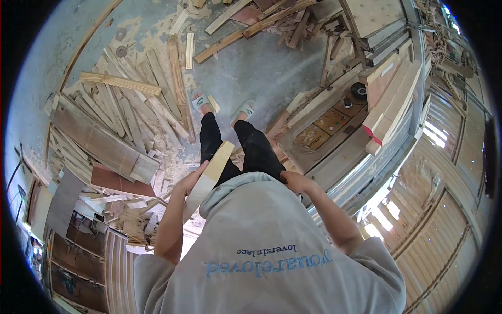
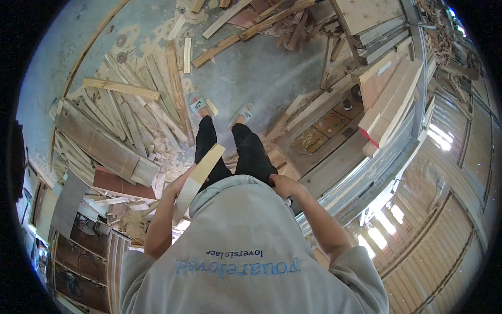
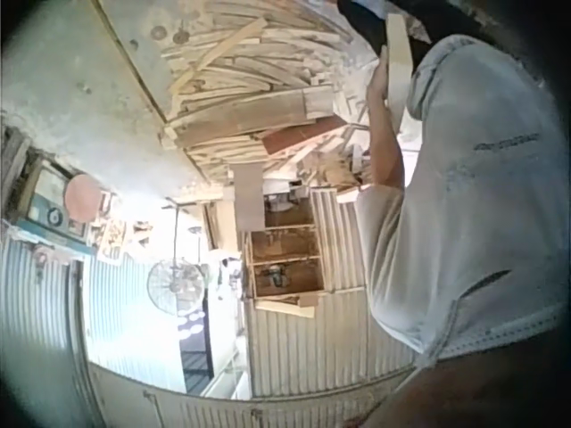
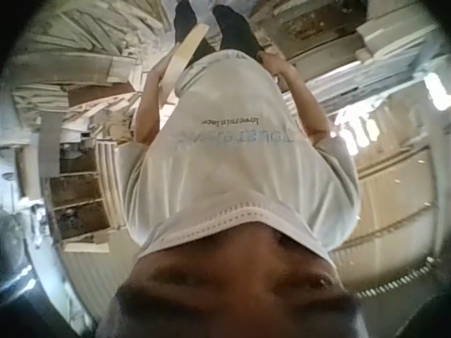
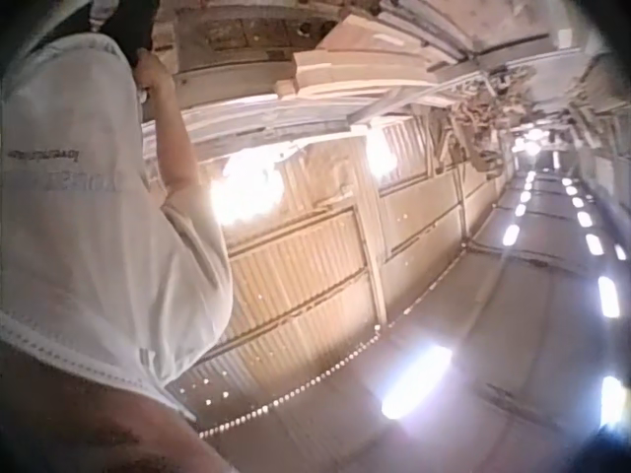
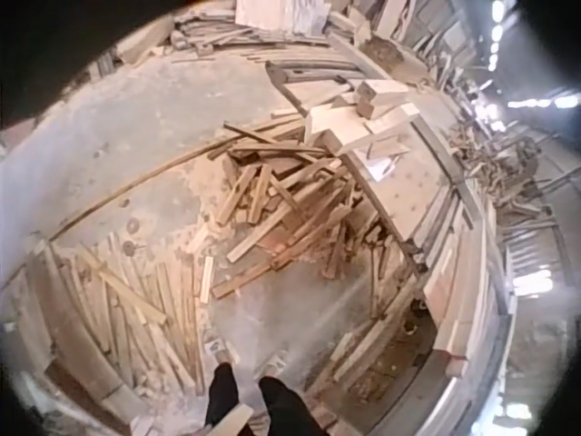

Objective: The person selects wooden pieces on a workbench and cuts them to shape by guiding the pieces through a sliding table saw using wooden push sticks.

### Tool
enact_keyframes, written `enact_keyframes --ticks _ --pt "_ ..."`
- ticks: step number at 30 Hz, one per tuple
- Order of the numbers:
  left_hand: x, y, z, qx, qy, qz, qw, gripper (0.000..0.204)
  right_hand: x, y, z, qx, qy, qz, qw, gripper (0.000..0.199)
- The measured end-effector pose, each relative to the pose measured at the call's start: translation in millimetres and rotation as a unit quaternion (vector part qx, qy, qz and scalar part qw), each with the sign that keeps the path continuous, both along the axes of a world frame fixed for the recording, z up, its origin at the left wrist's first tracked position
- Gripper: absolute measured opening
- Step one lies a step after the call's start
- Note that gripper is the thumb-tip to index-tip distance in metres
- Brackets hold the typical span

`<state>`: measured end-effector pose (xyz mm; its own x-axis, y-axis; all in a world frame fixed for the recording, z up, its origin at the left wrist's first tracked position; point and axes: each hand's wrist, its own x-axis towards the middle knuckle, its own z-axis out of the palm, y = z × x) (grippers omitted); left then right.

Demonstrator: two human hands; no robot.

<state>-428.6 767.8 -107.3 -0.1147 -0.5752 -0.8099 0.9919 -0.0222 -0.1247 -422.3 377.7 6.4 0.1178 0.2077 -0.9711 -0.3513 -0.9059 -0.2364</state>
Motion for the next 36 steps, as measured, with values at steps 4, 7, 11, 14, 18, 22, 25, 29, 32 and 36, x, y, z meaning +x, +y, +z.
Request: enact_keyframes --ticks 4,7,11,14,18,22,25,29,32,36 --pt "3 1 12 0.017 -0.051 -0.014 0.998 0.074 2 6 6 0.029 -0.006 0.009 1.000 0.036" --pt "11 -7 26 -0.032 -0.031 0.030 0.999 0.068 -1 -4 2 0.035 -0.012 0.029 0.999 0.039" --pt "9 -23 32 -0.003 -0.048 0.059 0.997 0.074 -6 -38 -12 0.085 -0.045 0.010 0.995 0.037" --pt "-18 -38 25 0.008 -0.041 0.111 0.993 0.074 9 -58 -19 0.114 -0.036 0.038 0.992 0.040" --pt "-41 -68 17 0.039 -0.026 0.188 0.981 0.066 26 -71 -16 0.146 -0.040 0.095 0.984 0.044" --pt "-69 -81 20 0.018 -0.037 0.300 0.953 0.057 30 -89 -30 0.183 -0.074 0.137 0.971 0.044" --pt "-77 -92 15 0.125 -0.067 0.256 0.956 0.062 47 -84 -31 0.124 -0.015 0.127 0.984 0.045" --pt "-62 -91 3 0.062 -0.070 0.277 0.956 0.065 71 -80 -18 0.116 0.024 0.099 0.988 0.040" --pt "-23 -75 -2 -0.018 -0.052 0.196 0.979 0.067 93 -96 -34 0.101 -0.015 0.151 0.983 0.036" --pt "33 -78 -16 0.142 -0.078 0.175 0.971 0.072 173 -42 -39 -0.096 0.139 0.125 0.978 0.028"
